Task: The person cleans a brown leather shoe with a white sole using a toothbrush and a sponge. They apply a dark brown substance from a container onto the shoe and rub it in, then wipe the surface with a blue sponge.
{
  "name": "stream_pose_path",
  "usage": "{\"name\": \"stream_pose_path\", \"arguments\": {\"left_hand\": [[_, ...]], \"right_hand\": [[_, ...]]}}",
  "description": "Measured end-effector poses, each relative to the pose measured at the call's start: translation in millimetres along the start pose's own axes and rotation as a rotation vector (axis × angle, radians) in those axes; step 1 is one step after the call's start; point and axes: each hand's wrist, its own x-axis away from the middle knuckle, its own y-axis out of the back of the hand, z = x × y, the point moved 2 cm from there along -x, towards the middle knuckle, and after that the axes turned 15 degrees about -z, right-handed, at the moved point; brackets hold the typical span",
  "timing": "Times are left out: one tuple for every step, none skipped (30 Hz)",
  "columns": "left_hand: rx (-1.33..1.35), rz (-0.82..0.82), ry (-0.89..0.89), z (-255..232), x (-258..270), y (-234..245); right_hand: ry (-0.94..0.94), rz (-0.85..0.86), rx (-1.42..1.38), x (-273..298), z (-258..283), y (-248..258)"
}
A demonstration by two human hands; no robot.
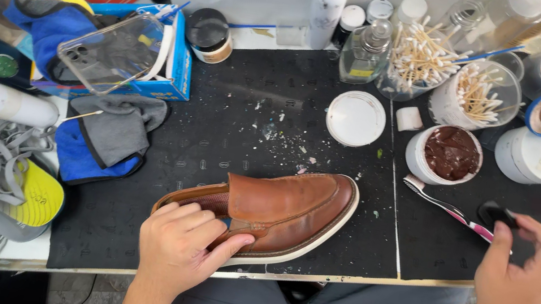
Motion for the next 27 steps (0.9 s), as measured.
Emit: {"name": "stream_pose_path", "arguments": {"left_hand": [[-0.004,0.003,-0.006,-2.2,0.8,0.2],[-0.008,0.005,-0.013,-4.0,1.2,0.0],[-0.018,0.006,-0.017,-5.6,1.5,-0.6],[-0.028,0.01,-0.021,-7.0,1.9,-0.5],[-0.039,0.014,-0.026,-7.6,1.7,-0.7],[-0.038,0.014,-0.022,-7.8,1.3,-0.9],[-0.037,0.014,-0.019,-7.3,0.7,-0.9],[-0.039,0.01,-0.014,-6.9,-0.1,-1.5],[-0.038,0.008,-0.009,-5.8,-1.2,-2.4],[-0.036,0.013,0.0,-5.3,-1.2,-2.4],[-0.034,0.017,0.009,-4.6,-1.2,-2.6],[-0.029,0.015,0.01,-3.9,-1.7,-3.0],[-0.024,0.013,0.011,-3.1,-2.3,-3.0],[-0.019,0.013,0.012,-2.4,-3.0,-2.9],[-0.023,0.02,0.016,-1.8,-3.6,-3.3],[-0.028,0.025,0.019,-1.2,-4.1,-3.8],[-0.034,0.031,0.022,-0.3,-4.8,-4.3],[-0.028,0.03,0.019,0.5,-5.3,-4.1],[-0.022,0.029,0.016,1.4,-5.8,-3.8],[-0.017,0.029,0.013,2.1,-6.0,-3.4],[-0.015,0.033,0.018,2.6,-5.9,-3.4],[-0.015,0.035,0.021,3.2,-6.2,-3.8],[-0.015,0.036,0.024,3.8,-6.6,-4.1],[-0.017,0.04,0.028,4.3,-7.1,-4.4],[-0.02,0.045,0.031,4.8,-7.6,-4.6],[-0.02,0.049,0.035,5.0,-7.6,-5.0],[-0.019,0.051,0.042,4.9,-7.5,-4.8]], "right_hand": [[0.071,0.002,0.018,-3.6,-4.6,-3.0],[0.106,0.005,0.021,-8.1,-6.2,-5.4],[0.142,0.008,0.024,-12.9,-4.1,-8.2],[0.14,0.013,0.014,-15.8,1.4,-10.9],[0.135,-0.006,0.007,-15.0,11.5,-10.7],[0.133,-0.022,-0.002,-15.4,23.6,-11.8],[0.13,-0.062,-0.007,-8.9,39.9,-10.4],[0.13,-0.101,-0.016,-1.8,57.1,-15.3],[0.164,-0.017,-0.061,11.0,77.0,-22.3],[0.197,0.072,-0.107,27.0,97.5,-23.8],[0.228,0.155,-0.201,42.2,116.5,-27.2],[0.299,0.205,-0.225,53.4,131.4,-29.4],[0.37,0.255,-0.249,61.6,142.9,-31.6],[0.375,0.277,-0.274,66.8,150.9,-34.2],[0.379,0.3,-0.3,69.2,156.4,-36.7],[0.385,0.322,-0.326,68.3,159.2,-39.2],[0.405,0.301,-0.286,64.5,159.6,-41.2],[0.424,0.283,-0.245,59.1,158.2,-43.0],[0.443,0.265,-0.203,53.8,156.5,-44.7],[0.398,0.259,-0.154,48.8,153.6,-46.2],[0.353,0.254,-0.105,45.9,151.8,-46.7],[0.31,0.245,-0.057,44.6,151.6,-47.7],[0.314,0.258,-0.082,45.7,153.8,-48.3],[0.317,0.272,-0.106,49.0,157.8,-47.8],[0.321,0.286,-0.131,53.7,162.7,-46.9],[0.363,0.301,-0.196,59.4,168.6,-45.5],[0.405,0.316,-0.261,63.7,173.4,-44.3]]}}
